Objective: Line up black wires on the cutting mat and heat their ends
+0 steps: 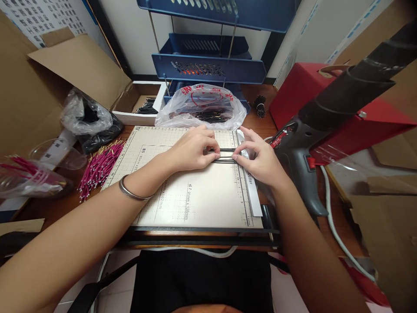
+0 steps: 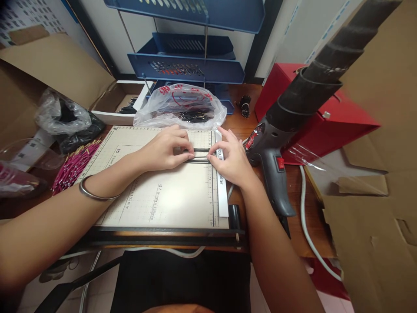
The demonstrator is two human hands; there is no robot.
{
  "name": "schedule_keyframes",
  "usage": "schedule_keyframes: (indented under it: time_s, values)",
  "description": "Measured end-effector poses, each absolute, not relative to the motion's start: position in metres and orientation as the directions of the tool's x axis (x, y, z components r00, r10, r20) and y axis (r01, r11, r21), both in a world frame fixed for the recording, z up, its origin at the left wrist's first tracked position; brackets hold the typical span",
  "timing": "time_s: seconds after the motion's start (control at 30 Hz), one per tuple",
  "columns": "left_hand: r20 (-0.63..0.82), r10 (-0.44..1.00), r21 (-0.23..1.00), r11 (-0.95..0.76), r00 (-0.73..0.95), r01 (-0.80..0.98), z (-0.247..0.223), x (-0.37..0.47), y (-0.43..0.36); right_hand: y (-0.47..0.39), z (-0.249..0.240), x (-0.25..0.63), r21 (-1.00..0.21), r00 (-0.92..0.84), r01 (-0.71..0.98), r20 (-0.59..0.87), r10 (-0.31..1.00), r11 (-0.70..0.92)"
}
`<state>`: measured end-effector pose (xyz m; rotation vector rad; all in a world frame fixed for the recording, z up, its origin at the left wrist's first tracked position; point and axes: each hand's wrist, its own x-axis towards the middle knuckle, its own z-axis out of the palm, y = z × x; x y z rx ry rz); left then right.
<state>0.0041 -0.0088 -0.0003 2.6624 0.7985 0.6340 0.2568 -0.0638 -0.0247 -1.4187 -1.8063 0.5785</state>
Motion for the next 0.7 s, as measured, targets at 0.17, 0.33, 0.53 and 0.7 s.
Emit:
schedule_keyframes:
  time_s: [0.17,0.33,0.53,0.7]
  values:
    - [0.389,0.552,0.378,-0.826,0.738,0.418,-0.004,0.004,-0.008,-0.064,-0.027,0.257,-0.764,-0.135,0.541,0.333,0.933,0.350]
    - [0.526,0.480,0.340,-0.875,0.702,0.344,-0.005,0.005,-0.008,-0.065,-0.027,0.252,-0.776,-0.132,0.457,0.423,0.896,0.434]
    - [0.565,0.448,0.313,-0.893,0.693,0.322,-0.003,0.005,-0.008,-0.067,-0.026,0.247,-0.760,-0.143,0.431,0.475,0.868,0.486]
    - [0.564,0.445,0.313,-0.895,0.695,0.319,0.000,0.005,-0.010,-0.067,-0.027,0.244,-0.738,-0.165,0.426,0.506,0.847,0.524]
